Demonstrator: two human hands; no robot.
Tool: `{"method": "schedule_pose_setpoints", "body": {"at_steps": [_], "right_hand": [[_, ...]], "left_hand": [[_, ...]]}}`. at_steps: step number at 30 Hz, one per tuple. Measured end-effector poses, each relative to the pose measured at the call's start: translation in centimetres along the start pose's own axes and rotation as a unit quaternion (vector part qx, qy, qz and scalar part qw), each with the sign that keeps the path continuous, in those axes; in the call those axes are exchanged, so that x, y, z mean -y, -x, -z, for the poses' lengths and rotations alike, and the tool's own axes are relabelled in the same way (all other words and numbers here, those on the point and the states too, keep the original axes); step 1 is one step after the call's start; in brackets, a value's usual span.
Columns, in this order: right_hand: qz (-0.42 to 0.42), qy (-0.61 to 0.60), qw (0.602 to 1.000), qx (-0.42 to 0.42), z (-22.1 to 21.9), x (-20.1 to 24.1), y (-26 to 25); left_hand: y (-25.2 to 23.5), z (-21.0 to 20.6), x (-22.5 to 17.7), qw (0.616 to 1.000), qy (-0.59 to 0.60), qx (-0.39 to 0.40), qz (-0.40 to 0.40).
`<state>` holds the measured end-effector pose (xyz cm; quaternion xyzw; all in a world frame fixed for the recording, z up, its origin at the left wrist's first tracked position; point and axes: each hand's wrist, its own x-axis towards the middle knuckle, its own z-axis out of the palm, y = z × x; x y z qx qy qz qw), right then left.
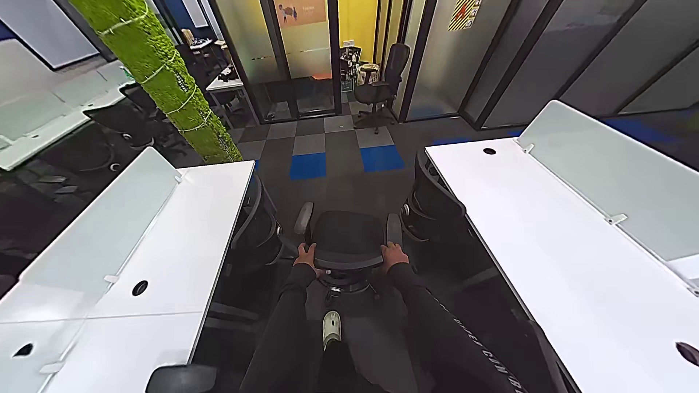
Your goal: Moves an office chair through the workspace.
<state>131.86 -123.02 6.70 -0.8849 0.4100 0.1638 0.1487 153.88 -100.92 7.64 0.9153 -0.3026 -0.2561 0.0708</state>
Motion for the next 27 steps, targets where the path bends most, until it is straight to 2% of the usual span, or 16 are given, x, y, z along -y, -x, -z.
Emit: {"method": "schedule_pose_setpoints", "body": {"at_steps": [6,14,20,27], "right_hand": [[-0.052,-0.001,0.999,-0.013,3.7,3.0,-9.9],[-0.206,-0.051,0.977,0.001,9.1,7.3,-21.4],[-0.180,-0.042,0.983,0.014,14.1,8.1,-30.2],[-0.138,-0.046,0.989,0.011,20.1,8.6,-44.1]], "left_hand": [[-10.7,5.0,-0.4,0.999,0.010,0.027,-0.045],[-23.3,11.0,-2.8,0.997,-0.019,0.061,-0.054],[-32.4,14.3,-5.5,0.999,-0.021,0.037,-0.034],[-44.1,18.8,-9.2,0.999,-0.038,0.023,0.007]]}}
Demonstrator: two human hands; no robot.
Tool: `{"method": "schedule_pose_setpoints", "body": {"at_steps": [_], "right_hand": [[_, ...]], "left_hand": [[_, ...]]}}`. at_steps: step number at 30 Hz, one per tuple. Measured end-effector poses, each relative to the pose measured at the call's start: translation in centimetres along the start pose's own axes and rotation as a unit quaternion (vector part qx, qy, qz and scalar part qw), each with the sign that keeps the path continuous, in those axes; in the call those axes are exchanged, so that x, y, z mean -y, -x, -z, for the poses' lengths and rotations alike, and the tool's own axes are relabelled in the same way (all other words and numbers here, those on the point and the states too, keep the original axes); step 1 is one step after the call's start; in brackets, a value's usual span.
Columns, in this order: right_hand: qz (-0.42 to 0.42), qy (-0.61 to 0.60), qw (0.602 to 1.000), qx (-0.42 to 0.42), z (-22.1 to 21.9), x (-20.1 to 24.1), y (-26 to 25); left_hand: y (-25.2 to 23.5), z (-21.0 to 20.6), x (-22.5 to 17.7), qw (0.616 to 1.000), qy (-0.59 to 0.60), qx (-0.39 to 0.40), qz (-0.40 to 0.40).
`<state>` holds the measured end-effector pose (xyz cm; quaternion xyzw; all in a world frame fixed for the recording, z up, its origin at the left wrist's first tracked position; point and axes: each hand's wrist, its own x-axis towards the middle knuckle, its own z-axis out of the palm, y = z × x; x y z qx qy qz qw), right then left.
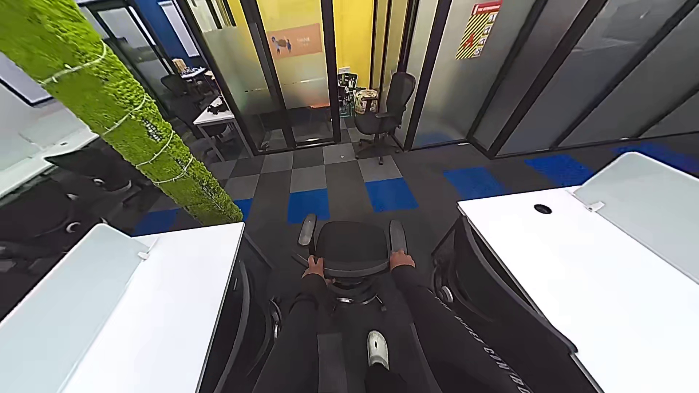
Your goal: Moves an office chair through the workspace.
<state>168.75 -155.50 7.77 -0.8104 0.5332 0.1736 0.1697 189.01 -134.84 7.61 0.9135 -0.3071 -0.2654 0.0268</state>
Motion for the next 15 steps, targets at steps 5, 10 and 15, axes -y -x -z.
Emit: {"method": "schedule_pose_setpoints", "body": {"at_steps": [5,10,15], "right_hand": [[0.034,-0.003,0.999,0.015,4.1,3.6,-8.9],[0.057,0.020,0.998,0.023,7.9,7.5,-16.1],[0.068,0.029,0.997,0.012,11.1,12.1,-23.1]], "left_hand": [[-7.3,3.8,-2.0,1.000,0.000,0.000,0.028],[-14.2,7.7,-3.1,0.998,0.037,-0.013,0.039],[-21.8,11.8,-3.3,0.997,0.062,-0.010,0.038]]}}
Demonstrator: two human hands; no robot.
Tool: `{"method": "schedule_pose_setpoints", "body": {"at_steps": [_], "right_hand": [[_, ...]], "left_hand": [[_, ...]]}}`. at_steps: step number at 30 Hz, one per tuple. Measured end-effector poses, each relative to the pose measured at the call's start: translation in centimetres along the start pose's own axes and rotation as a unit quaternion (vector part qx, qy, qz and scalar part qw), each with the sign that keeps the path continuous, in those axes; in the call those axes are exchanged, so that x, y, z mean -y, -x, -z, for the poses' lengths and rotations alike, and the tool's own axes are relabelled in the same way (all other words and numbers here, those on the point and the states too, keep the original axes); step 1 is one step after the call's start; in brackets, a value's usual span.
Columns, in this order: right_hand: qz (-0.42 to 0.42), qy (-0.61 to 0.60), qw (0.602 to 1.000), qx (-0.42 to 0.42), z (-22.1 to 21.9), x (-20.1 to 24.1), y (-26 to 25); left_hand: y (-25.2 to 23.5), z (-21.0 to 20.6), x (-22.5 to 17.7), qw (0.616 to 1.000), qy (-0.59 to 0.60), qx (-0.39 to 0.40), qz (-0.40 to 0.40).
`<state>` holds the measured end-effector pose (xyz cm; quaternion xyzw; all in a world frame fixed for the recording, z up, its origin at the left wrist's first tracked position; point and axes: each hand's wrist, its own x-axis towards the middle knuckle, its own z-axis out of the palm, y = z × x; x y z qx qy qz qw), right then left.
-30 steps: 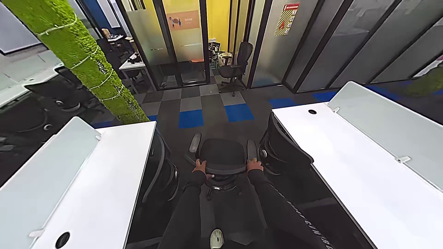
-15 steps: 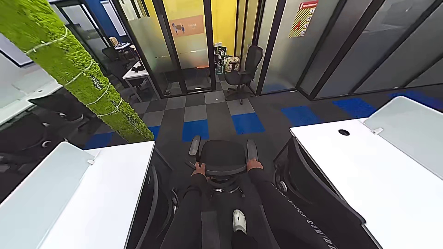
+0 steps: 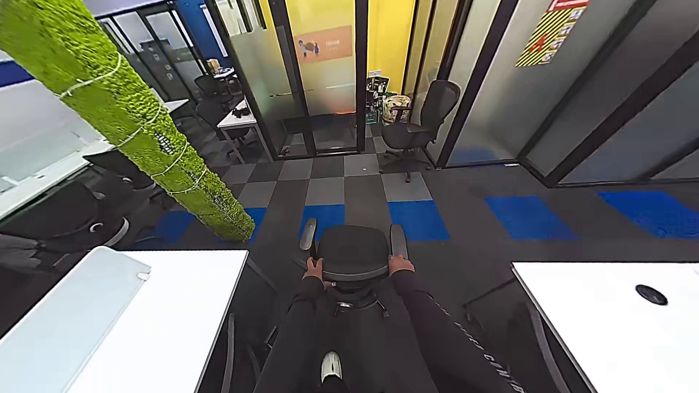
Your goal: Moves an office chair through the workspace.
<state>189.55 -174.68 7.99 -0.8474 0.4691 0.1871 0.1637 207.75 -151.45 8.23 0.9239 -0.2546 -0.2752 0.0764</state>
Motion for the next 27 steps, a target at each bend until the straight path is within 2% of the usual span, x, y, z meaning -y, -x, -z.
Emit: {"method": "schedule_pose_setpoints", "body": {"at_steps": [7,15,19,27], "right_hand": [[-0.013,0.015,1.000,-0.023,5.5,5.8,-11.5],[-0.065,0.007,0.998,-0.019,11.7,12.6,-25.2],[-0.089,0.006,0.996,-0.025,14.1,14.9,-31.1],[-0.079,0.046,0.996,-0.022,20.6,18.3,-42.3]], "left_hand": [[-13.6,6.4,-2.2,1.000,-0.008,-0.007,-0.027],[-29.5,14.7,-4.9,0.997,-0.023,0.030,-0.065],[-35.4,18.1,-6.7,0.996,-0.034,0.047,-0.074],[-47.4,24.0,-11.2,0.995,-0.044,0.050,-0.078]]}}
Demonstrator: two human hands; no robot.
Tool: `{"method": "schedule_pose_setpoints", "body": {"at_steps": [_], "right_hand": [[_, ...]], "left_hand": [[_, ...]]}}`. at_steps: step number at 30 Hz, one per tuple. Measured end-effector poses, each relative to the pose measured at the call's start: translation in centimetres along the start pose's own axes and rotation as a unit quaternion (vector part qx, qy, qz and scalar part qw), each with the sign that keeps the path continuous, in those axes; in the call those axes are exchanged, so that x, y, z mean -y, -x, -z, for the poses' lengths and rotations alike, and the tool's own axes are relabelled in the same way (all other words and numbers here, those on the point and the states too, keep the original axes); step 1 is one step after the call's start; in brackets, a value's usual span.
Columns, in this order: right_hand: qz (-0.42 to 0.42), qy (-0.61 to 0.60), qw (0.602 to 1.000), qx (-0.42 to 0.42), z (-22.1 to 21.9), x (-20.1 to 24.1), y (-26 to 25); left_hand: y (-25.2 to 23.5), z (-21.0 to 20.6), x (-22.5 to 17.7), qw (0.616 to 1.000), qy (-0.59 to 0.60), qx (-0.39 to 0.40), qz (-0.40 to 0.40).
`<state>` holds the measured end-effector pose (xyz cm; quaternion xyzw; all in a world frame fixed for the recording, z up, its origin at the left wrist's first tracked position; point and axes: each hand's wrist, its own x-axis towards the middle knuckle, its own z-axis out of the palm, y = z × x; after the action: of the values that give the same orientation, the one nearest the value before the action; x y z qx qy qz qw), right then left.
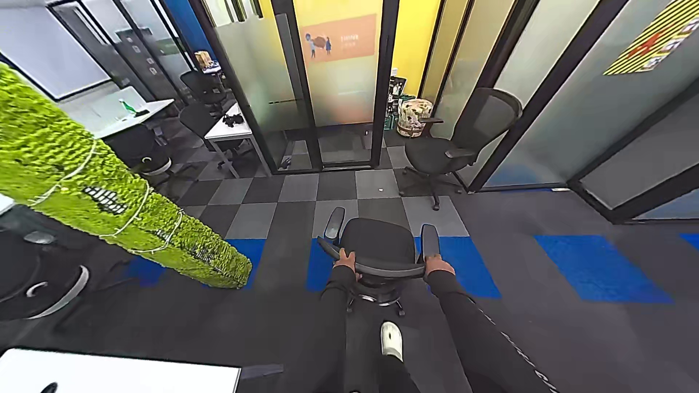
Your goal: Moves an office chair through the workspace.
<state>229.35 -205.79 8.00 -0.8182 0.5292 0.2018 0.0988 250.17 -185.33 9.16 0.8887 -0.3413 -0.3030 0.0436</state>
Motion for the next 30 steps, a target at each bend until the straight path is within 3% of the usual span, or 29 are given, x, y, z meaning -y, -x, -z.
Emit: {"method": "schedule_pose_setpoints", "body": {"at_steps": [15,30], "right_hand": [[0.043,-0.037,0.998,0.004,12.4,10.2,-25.6],[0.054,-0.009,0.998,-0.041,22.2,24.1,-44.7]], "left_hand": [[-24.5,13.1,-4.5,0.994,-0.009,-0.016,0.111],[-45.8,27.7,-1.3,0.997,0.045,-0.036,0.044]]}}
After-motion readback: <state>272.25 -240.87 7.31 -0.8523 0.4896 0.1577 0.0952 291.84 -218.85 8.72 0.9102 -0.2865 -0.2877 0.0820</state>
